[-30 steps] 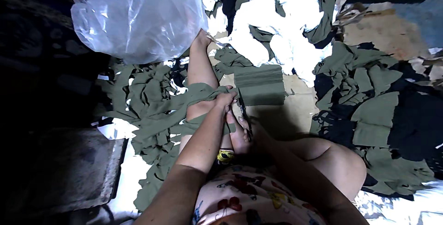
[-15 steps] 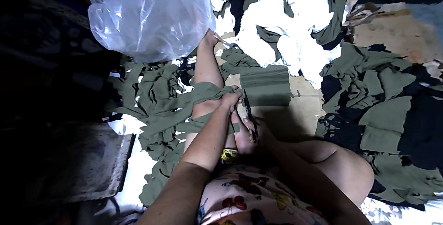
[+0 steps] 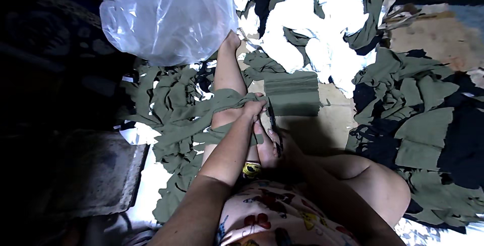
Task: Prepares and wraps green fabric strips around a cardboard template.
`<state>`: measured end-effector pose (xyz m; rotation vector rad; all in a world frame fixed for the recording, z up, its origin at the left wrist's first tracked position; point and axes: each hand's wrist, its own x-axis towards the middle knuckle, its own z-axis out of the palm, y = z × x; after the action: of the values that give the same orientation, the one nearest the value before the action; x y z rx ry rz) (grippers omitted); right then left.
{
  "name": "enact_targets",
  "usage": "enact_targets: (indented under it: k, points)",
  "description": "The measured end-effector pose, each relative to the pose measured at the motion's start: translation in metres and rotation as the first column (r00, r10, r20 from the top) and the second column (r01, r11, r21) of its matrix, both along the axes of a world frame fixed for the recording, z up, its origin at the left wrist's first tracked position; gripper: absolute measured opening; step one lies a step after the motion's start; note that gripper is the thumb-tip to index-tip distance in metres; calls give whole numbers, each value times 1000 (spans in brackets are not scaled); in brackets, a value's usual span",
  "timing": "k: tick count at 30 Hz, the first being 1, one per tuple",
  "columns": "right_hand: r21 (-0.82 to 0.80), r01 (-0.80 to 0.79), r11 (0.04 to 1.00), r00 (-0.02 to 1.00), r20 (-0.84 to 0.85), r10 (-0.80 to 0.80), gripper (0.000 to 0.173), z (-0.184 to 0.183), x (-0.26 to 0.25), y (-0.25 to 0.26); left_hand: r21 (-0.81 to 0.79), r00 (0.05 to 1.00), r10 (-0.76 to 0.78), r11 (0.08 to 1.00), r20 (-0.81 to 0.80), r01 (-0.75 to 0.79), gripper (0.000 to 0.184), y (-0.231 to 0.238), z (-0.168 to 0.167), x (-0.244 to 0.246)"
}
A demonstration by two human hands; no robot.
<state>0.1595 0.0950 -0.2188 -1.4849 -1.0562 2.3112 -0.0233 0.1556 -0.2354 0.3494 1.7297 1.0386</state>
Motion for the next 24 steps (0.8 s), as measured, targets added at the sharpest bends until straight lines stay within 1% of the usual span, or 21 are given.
enact_targets:
  k: [3, 7, 12, 18, 21, 24]
  points:
    - [-4, -3, 1000, 1000, 4, 3, 34, 1, 0, 0, -5, 1000, 1, 1000, -1, -1, 44, 0, 3, 1]
    - [17, -38, 999, 999, 24, 38, 36, -1, 2, 1, -32, 1000, 6, 999, -8, -6, 40, 0, 4, 1]
    - [32, -39, 999, 999, 10, 38, 33, 1, 4, 0, -15, 1000, 10, 1000, -10, -10, 42, 0, 0, 0]
    - [64, -63, 996, 998, -9, 64, 31, -8, 6, 1, -10, 1000, 3, 1000, -12, -3, 40, 0, 2, 0]
    - [26, -33, 999, 999, 6, 33, 31, -4, 3, 4, -1, 1000, 9, 1000, 2, -9, 42, -1, 2, 0]
    - [-14, 14, 1000, 999, -39, -14, 29, 5, -2, 8, 0, 1000, 12, 1000, 7, -12, 40, -2, 1, 0]
